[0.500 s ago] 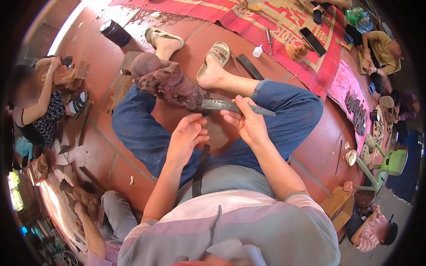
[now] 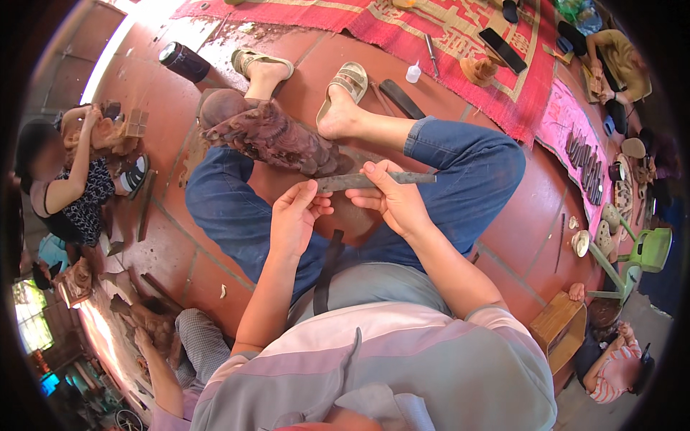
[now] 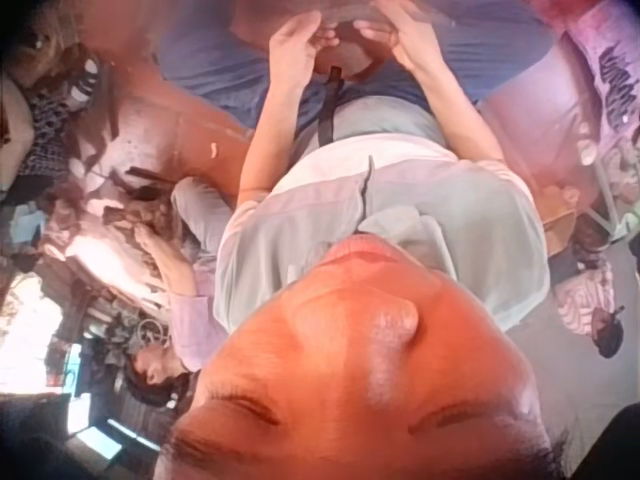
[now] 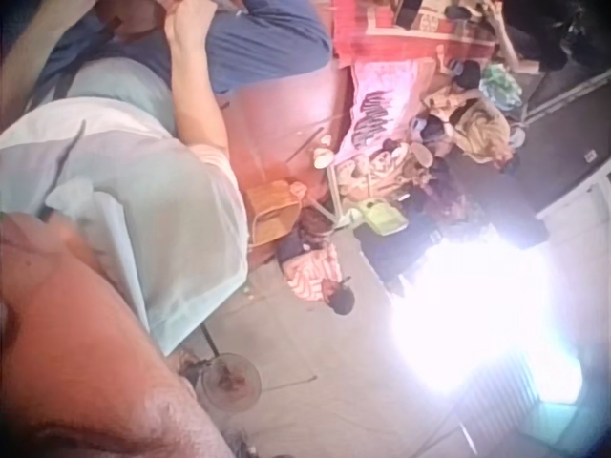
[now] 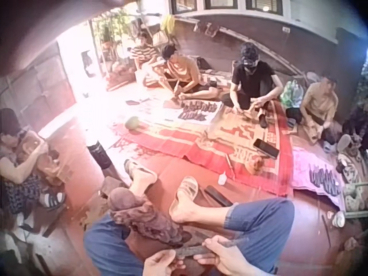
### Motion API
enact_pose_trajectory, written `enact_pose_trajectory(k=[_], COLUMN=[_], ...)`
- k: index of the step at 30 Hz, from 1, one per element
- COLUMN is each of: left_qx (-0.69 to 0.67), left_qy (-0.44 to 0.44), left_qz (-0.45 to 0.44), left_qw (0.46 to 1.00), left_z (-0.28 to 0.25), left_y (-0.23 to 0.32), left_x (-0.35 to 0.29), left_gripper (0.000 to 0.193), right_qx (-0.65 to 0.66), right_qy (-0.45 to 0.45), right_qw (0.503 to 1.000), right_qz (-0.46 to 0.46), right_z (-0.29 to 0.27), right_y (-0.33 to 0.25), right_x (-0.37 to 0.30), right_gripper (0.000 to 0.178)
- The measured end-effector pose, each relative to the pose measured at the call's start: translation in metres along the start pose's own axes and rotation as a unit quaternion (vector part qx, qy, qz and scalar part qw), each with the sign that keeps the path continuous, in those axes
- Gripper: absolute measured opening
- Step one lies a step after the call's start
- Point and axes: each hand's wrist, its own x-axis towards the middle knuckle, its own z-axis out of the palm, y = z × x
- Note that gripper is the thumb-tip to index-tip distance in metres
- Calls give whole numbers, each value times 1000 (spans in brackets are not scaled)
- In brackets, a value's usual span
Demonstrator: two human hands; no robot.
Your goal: The person sits on the floor and carves a piece of wood using a knife and a file. They hold the wood in their left hand and use the tools in their right hand to shape it. The person occasionally switches between the knife and the file to refine the wood's surface.
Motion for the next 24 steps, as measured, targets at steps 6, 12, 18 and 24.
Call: enact_pose_trajectory(k=[6, 12, 18, 24], left_qx=[49, -21, 49, 86], left_qy=[-9, -38, 3, -1], left_qz=[22, 7, 15, 70], left_qw=[999, 999, 999, 994], left_z=[-3, 2, 5, 1], left_y=[-6, -1, -3, -10], left_x=[-1, -3, -1, 3], left_gripper=[23, 24, 19, 21], right_qx=[6, 14, 23, -61], right_qy=[8, 9, -2, -2], right_qw=[1000, 1000, 1000, 997], right_qz=[6, 23, -1, -44], right_z=[0, -6, -3, 2], right_y=[3, 0, -2, -5], right_x=[1, 3, 0, -3], right_gripper=[21, 20, 18, 18])
